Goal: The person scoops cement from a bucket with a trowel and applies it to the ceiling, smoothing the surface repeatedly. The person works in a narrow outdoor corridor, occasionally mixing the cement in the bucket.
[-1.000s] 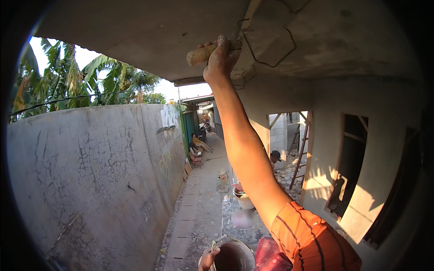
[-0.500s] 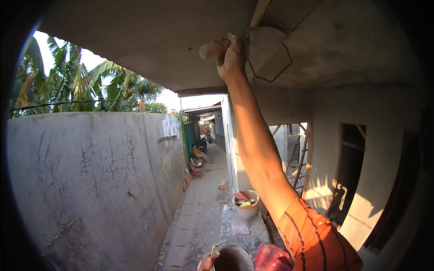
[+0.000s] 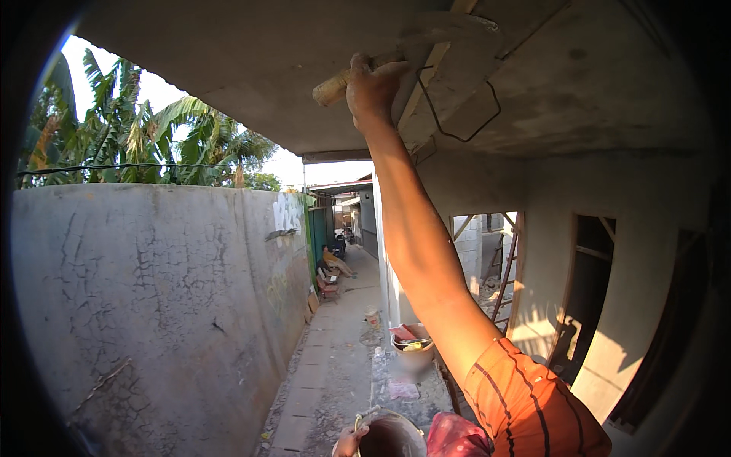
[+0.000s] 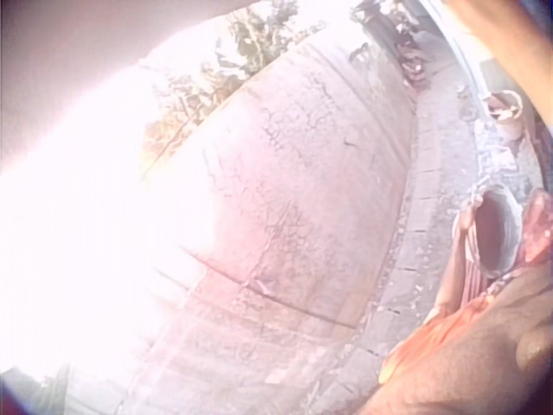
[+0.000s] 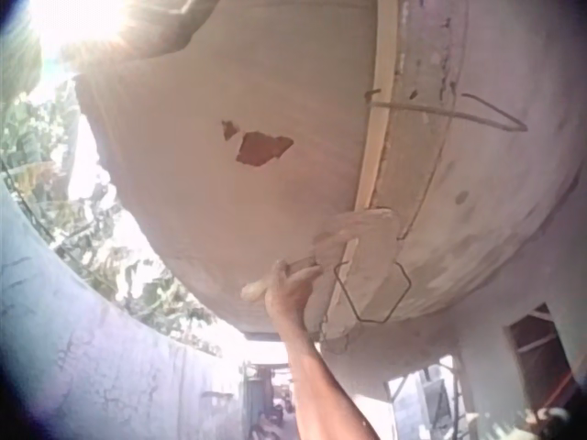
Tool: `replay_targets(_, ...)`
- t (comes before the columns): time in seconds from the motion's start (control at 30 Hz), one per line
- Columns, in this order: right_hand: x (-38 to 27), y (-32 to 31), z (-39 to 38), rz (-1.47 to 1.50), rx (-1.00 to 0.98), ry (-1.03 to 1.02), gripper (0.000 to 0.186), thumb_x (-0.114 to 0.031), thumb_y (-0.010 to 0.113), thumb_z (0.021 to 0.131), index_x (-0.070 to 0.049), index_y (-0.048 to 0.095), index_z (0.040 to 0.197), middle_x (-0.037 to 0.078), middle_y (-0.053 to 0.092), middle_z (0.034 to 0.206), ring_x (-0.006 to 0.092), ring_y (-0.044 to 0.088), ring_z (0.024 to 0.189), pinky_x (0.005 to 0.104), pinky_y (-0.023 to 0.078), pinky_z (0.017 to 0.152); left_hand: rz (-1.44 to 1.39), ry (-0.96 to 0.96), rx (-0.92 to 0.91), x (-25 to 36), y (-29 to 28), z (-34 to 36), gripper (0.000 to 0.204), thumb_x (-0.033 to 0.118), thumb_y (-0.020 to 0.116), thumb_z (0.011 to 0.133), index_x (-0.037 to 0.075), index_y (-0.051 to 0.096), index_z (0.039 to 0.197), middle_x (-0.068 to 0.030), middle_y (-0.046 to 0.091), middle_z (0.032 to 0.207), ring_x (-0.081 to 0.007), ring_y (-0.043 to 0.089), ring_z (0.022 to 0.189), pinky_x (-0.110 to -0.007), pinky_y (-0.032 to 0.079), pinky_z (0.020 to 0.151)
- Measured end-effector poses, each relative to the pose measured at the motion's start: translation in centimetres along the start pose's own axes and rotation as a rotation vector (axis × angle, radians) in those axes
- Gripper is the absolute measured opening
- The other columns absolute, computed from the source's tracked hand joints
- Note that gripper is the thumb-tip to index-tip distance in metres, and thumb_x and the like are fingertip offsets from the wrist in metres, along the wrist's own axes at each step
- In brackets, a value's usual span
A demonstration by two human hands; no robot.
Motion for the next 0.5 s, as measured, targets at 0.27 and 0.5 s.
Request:
replay_targets(0.27, 1.5, 2.1, -4.4, -0.026, -0.094, 0.048, 0.04, -0.006, 0.053, 0.081, 0.006, 0.026, 0.108, 0.032, 0.051, 0.093, 0.0432, 0.058, 0.087, 0.0473, 0.045, 0.074, 0.14, -0.017, 0.048, 0.4, 0.6, 0.2, 0.031, 0.023, 0.061, 0.084, -0.003, 0.066, 0.1, -0.0001, 0.059, 0.082, -0.0095, 0.052, 0.074, -0.023, 0.041, 0.068)
replay_targets(0.5, 3.3, -0.3, -9.7, 0.057, -0.29, 0.108, 0.035, -0.003, 0.056, 0.085, -0.003, 0.03, 0.109, 0.008, 0.049, 0.083, 0.0125, 0.054, 0.061, 0.0272, 0.048, 0.055, 0.098, -0.035, 0.049, 3.4, 0.1, -0.8, 0.026, 0.026, 0.061, 0.084, 0.0, 0.066, 0.087, 0.0034, 0.055, 0.075, -0.0079, 0.048, 0.068, -0.023, 0.038, 0.061)
Point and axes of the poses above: each hand's wrist, its own z-axis towards the middle knuckle, its own y-axis out of the palm, x = y × z, the point moved 6 cm from there along z, towards the middle knuckle
